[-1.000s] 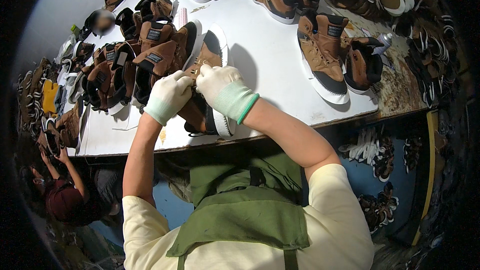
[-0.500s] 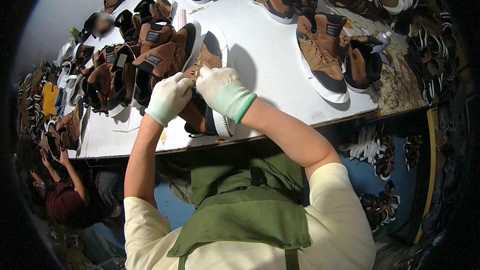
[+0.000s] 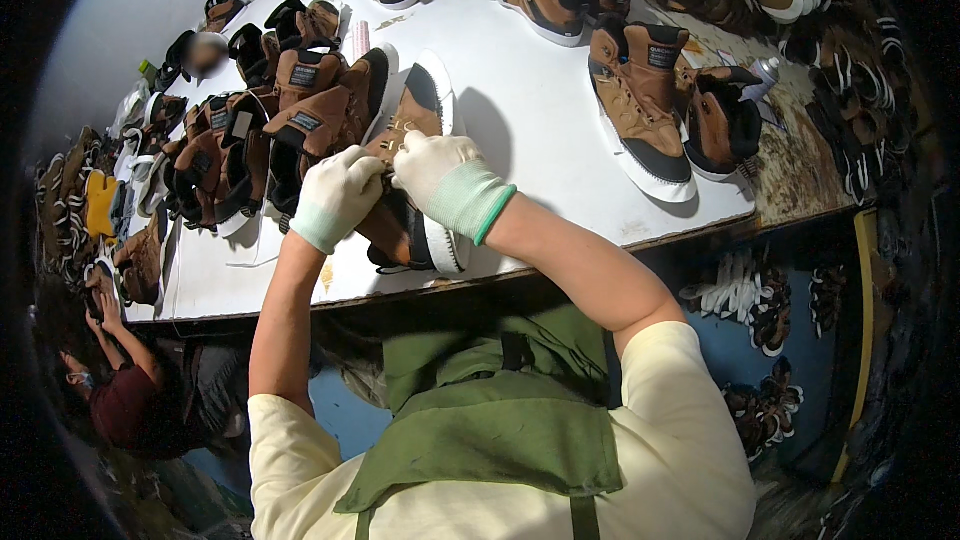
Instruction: The person assembles brown high-top sneakers at a workbench, threading laces through eyelets, adjusting straps, and inserting insoles. They handle multiple shoes one at a time, turning them over and aligning parts before placing them back on the table.
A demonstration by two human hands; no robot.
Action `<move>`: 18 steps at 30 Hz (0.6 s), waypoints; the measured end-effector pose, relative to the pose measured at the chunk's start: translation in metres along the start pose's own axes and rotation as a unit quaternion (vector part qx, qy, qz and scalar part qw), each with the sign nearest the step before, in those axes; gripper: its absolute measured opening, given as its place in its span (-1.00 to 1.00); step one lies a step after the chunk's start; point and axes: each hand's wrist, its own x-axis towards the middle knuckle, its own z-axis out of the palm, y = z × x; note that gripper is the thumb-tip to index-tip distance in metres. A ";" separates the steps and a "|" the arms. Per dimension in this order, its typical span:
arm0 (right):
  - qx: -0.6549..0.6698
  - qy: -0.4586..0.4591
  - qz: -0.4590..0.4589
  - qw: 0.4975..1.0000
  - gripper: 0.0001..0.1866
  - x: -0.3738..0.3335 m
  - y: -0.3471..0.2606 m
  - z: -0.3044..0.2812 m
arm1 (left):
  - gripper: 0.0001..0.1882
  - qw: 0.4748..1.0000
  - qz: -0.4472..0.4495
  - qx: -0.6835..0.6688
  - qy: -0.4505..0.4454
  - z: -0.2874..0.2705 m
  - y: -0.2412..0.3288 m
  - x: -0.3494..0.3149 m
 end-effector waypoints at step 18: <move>-0.008 -0.021 -0.016 1.000 -0.78 0.005 0.001 -0.002 | -0.95 1.000 -0.018 -0.005 -0.023 -0.002 0.002 -0.001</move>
